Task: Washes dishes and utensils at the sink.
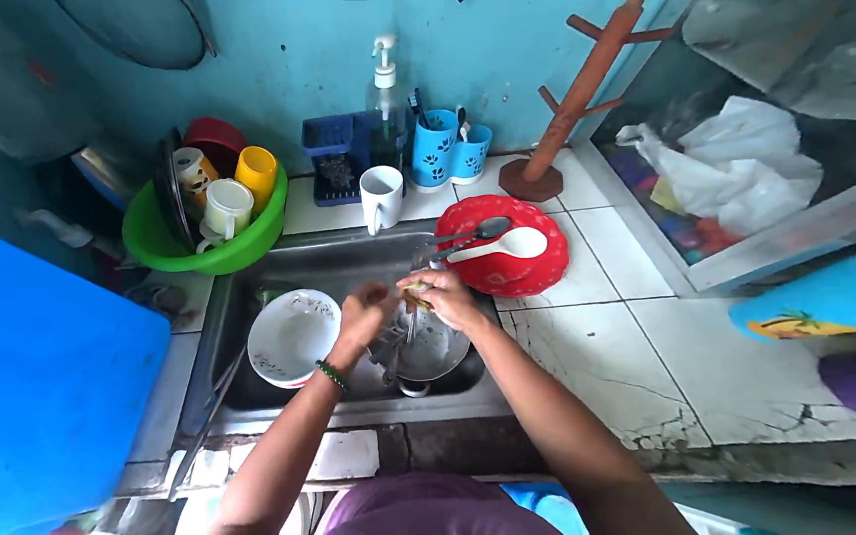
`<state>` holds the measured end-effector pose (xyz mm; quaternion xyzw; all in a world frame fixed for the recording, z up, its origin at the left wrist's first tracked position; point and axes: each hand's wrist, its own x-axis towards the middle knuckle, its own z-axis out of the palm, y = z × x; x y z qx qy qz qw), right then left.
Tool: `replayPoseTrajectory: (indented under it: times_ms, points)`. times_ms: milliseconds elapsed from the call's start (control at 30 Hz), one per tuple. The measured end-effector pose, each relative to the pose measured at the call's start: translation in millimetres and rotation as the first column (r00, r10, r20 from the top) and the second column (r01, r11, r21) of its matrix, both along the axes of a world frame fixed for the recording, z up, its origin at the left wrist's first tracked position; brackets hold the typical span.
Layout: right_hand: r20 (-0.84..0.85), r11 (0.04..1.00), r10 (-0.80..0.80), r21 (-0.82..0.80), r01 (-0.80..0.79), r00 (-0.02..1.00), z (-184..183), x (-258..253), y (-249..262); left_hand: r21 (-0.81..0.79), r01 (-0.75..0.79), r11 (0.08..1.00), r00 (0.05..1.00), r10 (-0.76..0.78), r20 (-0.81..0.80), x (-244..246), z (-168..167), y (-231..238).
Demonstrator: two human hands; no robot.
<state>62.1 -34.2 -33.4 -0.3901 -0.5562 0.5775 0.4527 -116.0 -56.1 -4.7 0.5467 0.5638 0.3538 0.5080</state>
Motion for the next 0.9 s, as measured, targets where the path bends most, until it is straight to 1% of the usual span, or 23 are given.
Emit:
replayPoseTrajectory:
  times_ms: [67,100,167,233,267,333,367,400,467,500,533,567,600,633,667,700,733,767,800,833,867,900]
  points:
    - [0.007,1.000,0.016,0.002,-0.016,1.000,4,-2,-1,0.079,0.100,0.992,0.994,-0.103,0.032,6,9,10]
    - [-0.014,1.000,0.014,-0.002,-0.014,1.000,7,-6,-3,0.120,0.121,0.985,0.993,-0.122,0.002,11,13,14]
    - [-0.048,1.000,0.008,0.001,-0.008,0.999,9,-11,-7,0.172,0.133,0.976,0.988,-0.116,-0.102,16,25,19]
    - [-0.009,1.000,0.023,-0.009,-0.023,1.000,5,-10,-15,0.209,0.135,0.968,0.980,-0.100,-0.171,16,43,21]
    - [0.025,0.998,0.050,-0.027,-0.050,0.998,0,-10,-21,0.258,0.125,0.958,0.978,-0.076,-0.192,16,51,24]
    - [0.031,0.995,0.091,-0.056,-0.089,0.995,-9,-9,-34,0.361,0.104,0.927,0.983,-0.041,-0.180,19,59,33]
    - [-0.003,0.995,0.075,-0.063,-0.075,0.997,-13,-9,-39,0.378,0.108,0.920,0.985,-0.049,-0.163,21,59,37]
    - [-0.051,0.997,0.028,-0.077,-0.032,0.998,-15,-9,-41,0.357,0.117,0.927,0.987,-0.069,-0.146,22,55,38]
    - [-0.178,0.982,-0.156,-0.136,0.133,0.972,-13,-9,-37,0.200,0.181,0.963,0.977,-0.152,-0.152,18,40,34]
    - [-0.244,0.958,-0.263,-0.179,0.223,0.934,-10,-7,-31,0.120,0.233,0.965,0.958,-0.206,-0.198,17,26,33]
    - [-0.298,0.927,-0.357,-0.232,0.295,0.886,-4,-4,-24,0.071,0.297,0.952,0.917,-0.263,-0.301,18,8,33]
    - [-0.329,0.893,-0.430,-0.292,0.343,0.841,3,0,-16,-0.003,0.369,0.930,0.830,-0.331,-0.449,21,-9,34]
    - [-0.343,0.861,-0.486,-0.345,0.373,0.804,10,5,-7,-0.136,0.426,0.894,0.683,-0.417,-0.600,26,-19,31]
    - [-0.354,0.838,-0.522,-0.381,0.389,0.777,17,9,2,-0.285,0.438,0.853,0.510,-0.497,-0.702,32,-22,24]
    - [-0.361,0.822,-0.545,-0.406,0.399,0.757,21,13,10,-0.401,0.415,0.816,0.367,-0.554,-0.747,39,-21,16]
    - [-0.374,0.822,-0.545,-0.414,0.391,0.750,23,17,18,-0.467,0.383,0.797,0.282,-0.582,-0.763,46,-19,10]
    - [-0.386,0.837,-0.518,-0.411,0.360,0.764,23,21,24,-0.494,0.355,0.794,0.247,-0.589,-0.769,50,-17,6]
    - [-0.381,0.860,-0.473,-0.395,0.323,0.794,22,23,27,-0.496,0.334,0.801,0.249,-0.583,-0.774,53,-16,5]
    - [-0.350,0.890,-0.408,-0.357,0.283,0.843,20,24,27,-0.491,0.319,0.811,0.271,-0.574,-0.772,52,-16,6]
    - [-0.276,0.927,-0.312,-0.296,0.229,0.909,16,25,23,-0.481,0.308,0.821,0.303,-0.564,-0.768,51,-16,8]
    - [-0.159,0.960,-0.194,-0.235,0.153,0.968,11,25,17,-0.468,0.298,0.832,0.338,-0.550,-0.764,50,-16,10]
    - [-0.036,0.979,-0.063,-0.196,0.055,0.997,9,25,13,-0.451,0.289,0.845,0.367,-0.532,-0.763,48,-15,12]
